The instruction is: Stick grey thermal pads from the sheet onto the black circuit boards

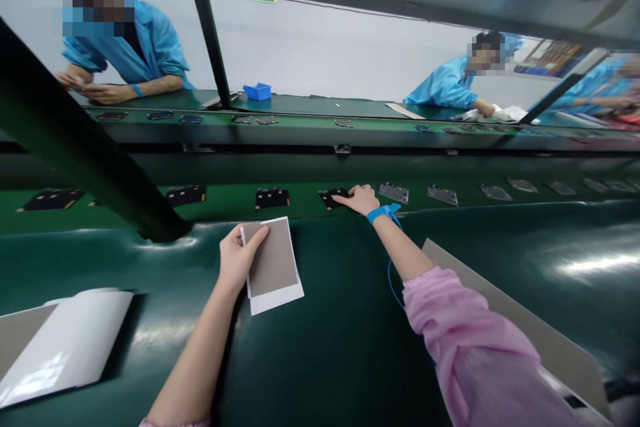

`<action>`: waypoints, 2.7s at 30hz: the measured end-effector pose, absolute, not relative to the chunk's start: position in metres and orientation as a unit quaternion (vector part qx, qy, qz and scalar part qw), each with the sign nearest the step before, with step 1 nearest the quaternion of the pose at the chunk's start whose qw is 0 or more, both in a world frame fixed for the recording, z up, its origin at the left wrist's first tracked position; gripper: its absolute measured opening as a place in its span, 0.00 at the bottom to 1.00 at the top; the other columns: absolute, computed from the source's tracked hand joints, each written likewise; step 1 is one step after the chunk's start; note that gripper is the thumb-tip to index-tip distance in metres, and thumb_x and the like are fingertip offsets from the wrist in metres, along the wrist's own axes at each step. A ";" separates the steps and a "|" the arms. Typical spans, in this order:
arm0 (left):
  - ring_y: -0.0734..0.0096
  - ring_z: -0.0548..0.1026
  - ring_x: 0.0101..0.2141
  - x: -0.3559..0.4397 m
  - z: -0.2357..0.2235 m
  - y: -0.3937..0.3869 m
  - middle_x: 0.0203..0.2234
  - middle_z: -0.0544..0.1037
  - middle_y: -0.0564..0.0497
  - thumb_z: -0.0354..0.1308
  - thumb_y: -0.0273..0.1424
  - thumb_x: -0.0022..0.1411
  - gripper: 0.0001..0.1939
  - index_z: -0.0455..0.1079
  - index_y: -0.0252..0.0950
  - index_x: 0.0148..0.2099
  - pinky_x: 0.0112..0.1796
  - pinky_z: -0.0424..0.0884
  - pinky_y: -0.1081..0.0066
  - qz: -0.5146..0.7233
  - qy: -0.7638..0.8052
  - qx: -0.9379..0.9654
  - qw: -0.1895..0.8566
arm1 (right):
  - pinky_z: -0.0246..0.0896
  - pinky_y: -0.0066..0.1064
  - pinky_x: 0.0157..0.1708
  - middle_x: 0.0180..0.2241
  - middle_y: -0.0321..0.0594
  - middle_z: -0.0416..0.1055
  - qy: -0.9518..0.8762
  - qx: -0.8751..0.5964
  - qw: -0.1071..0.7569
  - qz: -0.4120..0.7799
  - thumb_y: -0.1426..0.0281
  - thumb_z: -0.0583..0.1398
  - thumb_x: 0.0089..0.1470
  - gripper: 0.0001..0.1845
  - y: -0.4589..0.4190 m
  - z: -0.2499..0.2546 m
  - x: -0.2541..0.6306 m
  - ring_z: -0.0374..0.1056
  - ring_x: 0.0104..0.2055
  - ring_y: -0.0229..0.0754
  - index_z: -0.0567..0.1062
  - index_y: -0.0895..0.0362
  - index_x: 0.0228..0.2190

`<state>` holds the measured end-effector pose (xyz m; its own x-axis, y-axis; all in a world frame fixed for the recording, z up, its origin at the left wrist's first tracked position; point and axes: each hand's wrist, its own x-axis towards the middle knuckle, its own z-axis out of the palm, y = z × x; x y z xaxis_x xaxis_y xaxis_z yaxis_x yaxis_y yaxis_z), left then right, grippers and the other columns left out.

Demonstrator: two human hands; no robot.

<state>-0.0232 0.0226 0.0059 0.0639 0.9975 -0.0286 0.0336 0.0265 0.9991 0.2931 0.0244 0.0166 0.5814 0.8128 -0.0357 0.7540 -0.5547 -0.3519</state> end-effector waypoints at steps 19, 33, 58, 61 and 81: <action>0.71 0.71 0.26 -0.023 0.006 0.023 0.26 0.76 0.50 0.67 0.43 0.45 0.20 0.73 0.31 0.33 0.27 0.66 0.74 0.481 0.476 0.522 0.519 | 0.56 0.46 0.51 0.52 0.56 0.64 -0.485 -0.847 0.172 0.133 0.43 0.59 0.48 0.34 0.060 0.021 0.190 0.58 0.56 0.59 0.75 0.59 0.42; 0.70 0.72 0.27 -0.024 0.004 0.022 0.25 0.77 0.50 0.67 0.40 0.45 0.17 0.73 0.32 0.31 0.30 0.66 0.73 0.506 0.439 0.511 0.539 | 0.56 0.42 0.51 0.57 0.52 0.61 -0.463 -0.830 0.292 0.106 0.72 0.51 0.58 0.21 0.069 0.049 0.176 0.60 0.57 0.51 0.61 0.57 0.54; 0.74 0.67 0.26 -0.051 0.009 0.034 0.24 0.71 0.54 0.68 0.44 0.43 0.21 0.69 0.33 0.31 0.29 0.61 0.73 0.550 0.400 0.428 0.595 | 0.65 0.39 0.36 0.32 0.43 0.72 -0.854 -0.400 0.241 0.228 0.53 0.55 0.52 0.16 0.082 0.069 0.103 0.69 0.34 0.48 0.71 0.51 0.23; 0.75 0.66 0.25 -0.064 0.009 0.041 0.23 0.69 0.55 0.67 0.50 0.41 0.26 0.67 0.33 0.32 0.29 0.61 0.73 0.571 0.393 0.377 0.615 | 0.66 0.40 0.36 0.31 0.44 0.72 -0.875 -0.354 0.245 0.223 0.54 0.54 0.53 0.16 0.105 0.062 0.085 0.70 0.34 0.49 0.71 0.50 0.24; 0.78 0.63 0.21 -0.067 -0.001 0.050 0.20 0.66 0.57 0.64 0.54 0.46 0.27 0.63 0.35 0.29 0.24 0.57 0.76 0.510 0.459 0.412 0.600 | 0.62 0.44 0.45 0.36 0.51 0.73 -0.760 -0.547 0.267 0.227 0.52 0.57 0.50 0.18 0.173 0.019 0.177 0.68 0.43 0.53 0.73 0.54 0.24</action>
<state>-0.0673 0.0501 -0.0012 0.0589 0.9896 -0.1309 -0.2340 0.1412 0.9619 0.1774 0.1733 0.0194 -0.2585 0.9532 0.1566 0.7109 0.2975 -0.6373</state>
